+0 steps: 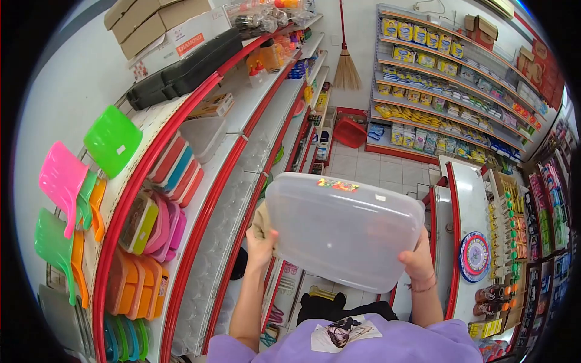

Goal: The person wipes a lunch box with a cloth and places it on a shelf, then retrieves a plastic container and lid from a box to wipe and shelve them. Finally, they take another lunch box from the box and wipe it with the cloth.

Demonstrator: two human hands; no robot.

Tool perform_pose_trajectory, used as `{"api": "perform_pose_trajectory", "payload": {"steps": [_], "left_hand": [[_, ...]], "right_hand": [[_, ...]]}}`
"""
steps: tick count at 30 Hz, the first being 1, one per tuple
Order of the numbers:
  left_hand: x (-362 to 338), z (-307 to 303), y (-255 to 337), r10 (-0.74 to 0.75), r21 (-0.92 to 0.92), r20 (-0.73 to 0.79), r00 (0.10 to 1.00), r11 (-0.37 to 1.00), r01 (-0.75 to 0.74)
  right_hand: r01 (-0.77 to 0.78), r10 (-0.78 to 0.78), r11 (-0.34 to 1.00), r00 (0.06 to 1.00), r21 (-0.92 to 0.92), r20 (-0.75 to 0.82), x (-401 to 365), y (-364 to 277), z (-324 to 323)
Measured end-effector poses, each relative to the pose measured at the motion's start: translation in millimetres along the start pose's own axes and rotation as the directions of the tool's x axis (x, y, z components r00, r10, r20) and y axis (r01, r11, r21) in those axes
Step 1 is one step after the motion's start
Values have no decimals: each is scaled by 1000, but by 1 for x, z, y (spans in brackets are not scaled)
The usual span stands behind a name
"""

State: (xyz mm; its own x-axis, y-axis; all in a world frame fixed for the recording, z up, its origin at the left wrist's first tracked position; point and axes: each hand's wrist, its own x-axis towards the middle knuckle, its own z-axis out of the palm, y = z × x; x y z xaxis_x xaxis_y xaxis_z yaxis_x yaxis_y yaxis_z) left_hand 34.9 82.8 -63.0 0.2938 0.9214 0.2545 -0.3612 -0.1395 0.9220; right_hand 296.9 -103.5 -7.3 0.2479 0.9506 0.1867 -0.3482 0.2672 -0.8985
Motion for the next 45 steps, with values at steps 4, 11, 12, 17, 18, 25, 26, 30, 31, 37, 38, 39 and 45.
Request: {"api": "perform_pose_trajectory", "payload": {"steps": [4,11,12,17,18,25,26,30,31,37,38,39,45], "left_hand": [[-2,-6,9,80,67,-192,978,995,-69],[-35,106,94,554,432,700,450,174,-885],[-37,108,86,605,430,689,400,104,-897],[-9,78,79,697,425,650,303,-4,-905],[-1,69,81,707,460,624,332,11,-888],[59,8,64,791,659,380,480,133,-740],[67,-3,55,766,675,284,576,267,-688],[61,-23,30,230,76,-112,967,972,-222],[58,-24,30,80,-151,-66,995,984,-89],[43,-26,43,-290,-471,250,924,797,377],[44,-31,39,-272,-460,303,913,798,390],[40,-26,41,-291,-468,177,940,816,340],[20,-21,30,-147,-559,100,984,810,178]], "right_hand": [[129,-159,936,985,-328,-66,-10,-4,26],[499,-297,578,866,-645,403,8,23,39],[500,-325,663,863,-557,388,9,25,41],[718,-512,456,695,-526,504,10,22,36],[731,-543,490,682,-474,490,9,23,36],[697,-493,528,717,-485,494,9,7,38],[656,-447,578,752,-485,485,7,4,36],[778,-434,461,618,-428,656,11,-10,38],[860,-457,342,505,-379,733,16,-12,41],[891,-26,-190,415,-412,909,13,-22,52],[882,-3,-257,407,-394,913,14,-21,47],[810,-93,-393,437,-436,895,17,-18,31],[39,-39,999,998,-2,-54,25,5,2]]}}
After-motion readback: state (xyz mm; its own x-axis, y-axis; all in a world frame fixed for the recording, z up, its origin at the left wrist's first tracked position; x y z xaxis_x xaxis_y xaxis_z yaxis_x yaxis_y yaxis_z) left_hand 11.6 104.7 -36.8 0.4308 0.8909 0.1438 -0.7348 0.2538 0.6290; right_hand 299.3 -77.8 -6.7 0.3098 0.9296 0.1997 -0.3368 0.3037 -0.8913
